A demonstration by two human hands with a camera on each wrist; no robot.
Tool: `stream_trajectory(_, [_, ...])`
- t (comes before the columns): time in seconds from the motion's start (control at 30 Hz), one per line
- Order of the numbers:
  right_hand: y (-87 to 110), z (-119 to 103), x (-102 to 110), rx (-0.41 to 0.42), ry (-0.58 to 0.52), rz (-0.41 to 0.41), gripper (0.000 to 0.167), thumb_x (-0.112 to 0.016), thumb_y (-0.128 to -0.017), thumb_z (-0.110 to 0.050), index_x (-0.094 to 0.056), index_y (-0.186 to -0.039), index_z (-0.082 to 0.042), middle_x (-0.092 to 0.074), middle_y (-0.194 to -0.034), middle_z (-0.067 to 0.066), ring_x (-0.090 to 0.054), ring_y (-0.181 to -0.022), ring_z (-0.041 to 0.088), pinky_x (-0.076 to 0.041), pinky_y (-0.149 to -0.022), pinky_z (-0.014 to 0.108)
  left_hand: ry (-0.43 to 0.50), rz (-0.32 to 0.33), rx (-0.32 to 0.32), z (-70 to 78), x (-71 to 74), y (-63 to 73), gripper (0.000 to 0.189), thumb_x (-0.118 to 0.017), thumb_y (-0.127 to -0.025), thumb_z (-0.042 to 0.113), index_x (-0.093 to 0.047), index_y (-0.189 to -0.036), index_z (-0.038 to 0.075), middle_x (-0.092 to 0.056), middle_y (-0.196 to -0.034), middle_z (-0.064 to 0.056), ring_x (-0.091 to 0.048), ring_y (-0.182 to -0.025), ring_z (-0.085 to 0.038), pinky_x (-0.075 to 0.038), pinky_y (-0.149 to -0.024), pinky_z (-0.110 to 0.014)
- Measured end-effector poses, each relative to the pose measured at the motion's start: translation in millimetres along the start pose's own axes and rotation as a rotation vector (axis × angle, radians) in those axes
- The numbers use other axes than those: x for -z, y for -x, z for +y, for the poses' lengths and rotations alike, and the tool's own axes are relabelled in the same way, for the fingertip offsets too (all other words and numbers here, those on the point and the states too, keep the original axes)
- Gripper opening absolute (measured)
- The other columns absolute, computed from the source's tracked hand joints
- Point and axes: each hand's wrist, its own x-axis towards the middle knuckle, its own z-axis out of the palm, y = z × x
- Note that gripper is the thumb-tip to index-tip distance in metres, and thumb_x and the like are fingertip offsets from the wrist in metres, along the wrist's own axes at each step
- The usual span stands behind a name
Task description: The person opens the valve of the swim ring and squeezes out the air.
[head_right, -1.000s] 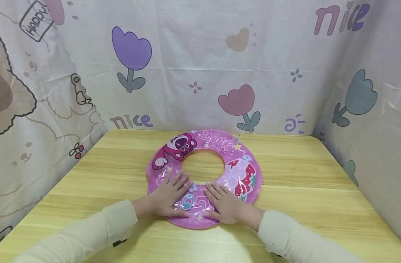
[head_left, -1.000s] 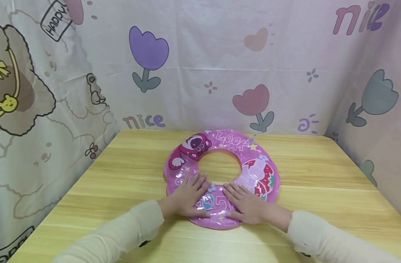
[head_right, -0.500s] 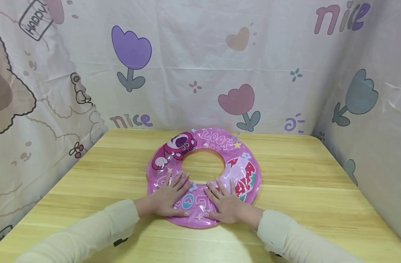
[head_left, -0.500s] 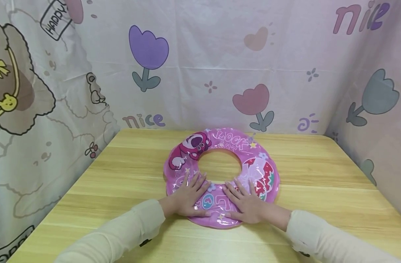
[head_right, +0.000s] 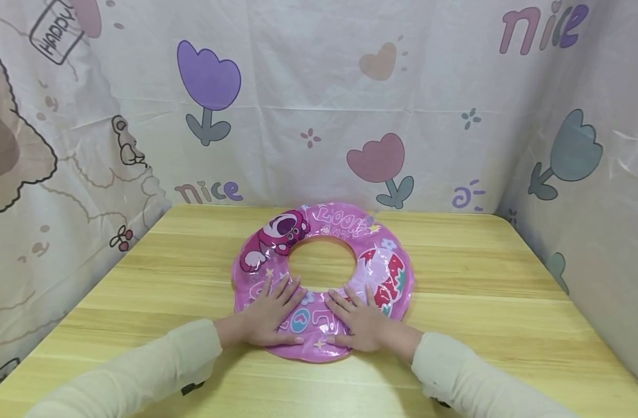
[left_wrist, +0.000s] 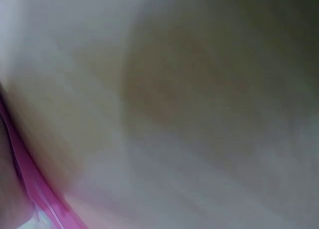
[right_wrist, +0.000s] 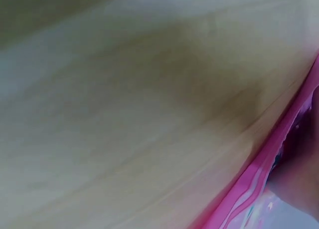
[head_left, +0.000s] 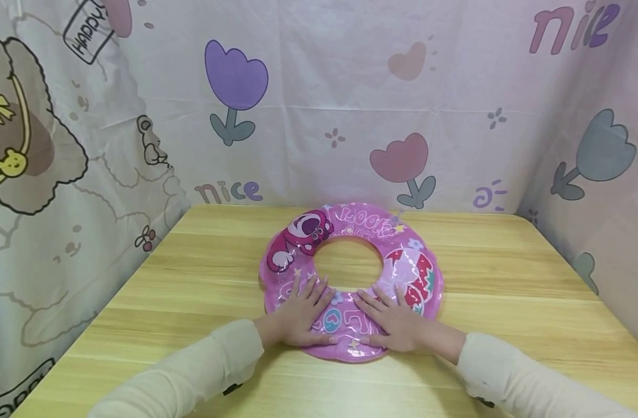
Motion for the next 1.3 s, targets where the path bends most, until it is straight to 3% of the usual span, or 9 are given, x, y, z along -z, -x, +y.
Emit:
stream_trajectory(0.2, [-1.7, 12, 0, 0.057, -0.003, 0.046, 0.075, -0.046, -0.088, -0.059, -0.033, -0.144, -0.013, -0.026, -0.153, 0.009, -0.018, -0.140, 0.041, -0.003, -0.105, 0.072, 0.033, -0.005, -0.019, 1.6, 6.5, -2.0, 0.084, -0.034, -0.088, 0.067, -0.024, -0.147, 0.009, -0.022, -0.152, -0.021, -0.018, -0.140, -0.043, -0.008, -0.109, -0.066])
stream_trajectory(0.4, [-2.1, 11, 0, 0.059, 0.011, 0.074, 0.068, -0.045, -0.090, -0.057, -0.039, -0.141, -0.013, -0.031, -0.151, 0.009, -0.022, -0.139, 0.042, -0.006, -0.103, 0.073, -0.035, 0.019, -0.091, -15.6, 10.5, -3.4, 0.079, -0.040, -0.085, 0.067, -0.032, -0.145, 0.016, -0.032, -0.150, -0.012, -0.030, -0.138, -0.034, -0.021, -0.112, -0.056])
stream_trajectory(0.57, [-0.4, 11, -1, 0.038, 0.025, 0.137, 0.062, -0.046, -0.093, -0.047, -0.041, -0.140, -0.008, -0.032, -0.149, 0.016, -0.023, -0.138, 0.042, -0.007, -0.106, 0.071, -0.077, 0.038, -0.083, -24.9, 5.7, -0.5, 0.086, -0.040, -0.084, 0.069, -0.026, -0.147, 0.014, -0.020, -0.154, -0.014, -0.017, -0.142, -0.036, -0.011, -0.113, -0.059])
stream_trajectory(0.73, [-0.3, 16, -1, -0.025, 0.029, 0.175, 0.079, -0.053, -0.088, -0.051, -0.030, -0.143, 0.000, -0.022, -0.151, 0.022, -0.012, -0.140, 0.043, -0.006, -0.111, 0.062, -0.017, 0.054, -0.057, -23.4, -0.7, 2.7, 0.089, -0.039, -0.083, 0.070, -0.020, -0.149, 0.012, -0.010, -0.156, -0.016, -0.006, -0.143, -0.039, -0.003, -0.112, -0.062])
stream_trajectory(1.0, [-1.7, 21, 1, -0.052, 0.000, 0.073, 0.082, -0.049, -0.089, -0.054, -0.023, -0.146, 0.000, -0.013, -0.154, 0.021, -0.004, -0.141, 0.044, 0.000, -0.111, 0.062, -0.031, 0.056, -0.051, -21.8, -5.5, 0.7, 0.091, -0.040, -0.083, 0.070, -0.019, -0.149, 0.011, -0.010, -0.156, -0.017, -0.007, -0.143, -0.040, -0.005, -0.111, -0.064])
stream_trajectory(1.3, [-1.5, 23, 6, -0.071, -0.041, 0.002, 0.082, -0.046, -0.090, -0.055, -0.020, -0.147, -0.002, -0.010, -0.155, 0.020, -0.002, -0.141, 0.044, 0.002, -0.111, 0.062, 0.023, 0.034, -0.057, -21.4, -1.4, -0.5, 0.089, -0.043, -0.083, 0.067, -0.019, -0.149, 0.011, -0.012, -0.156, -0.017, -0.009, -0.142, -0.041, -0.006, -0.110, -0.066])
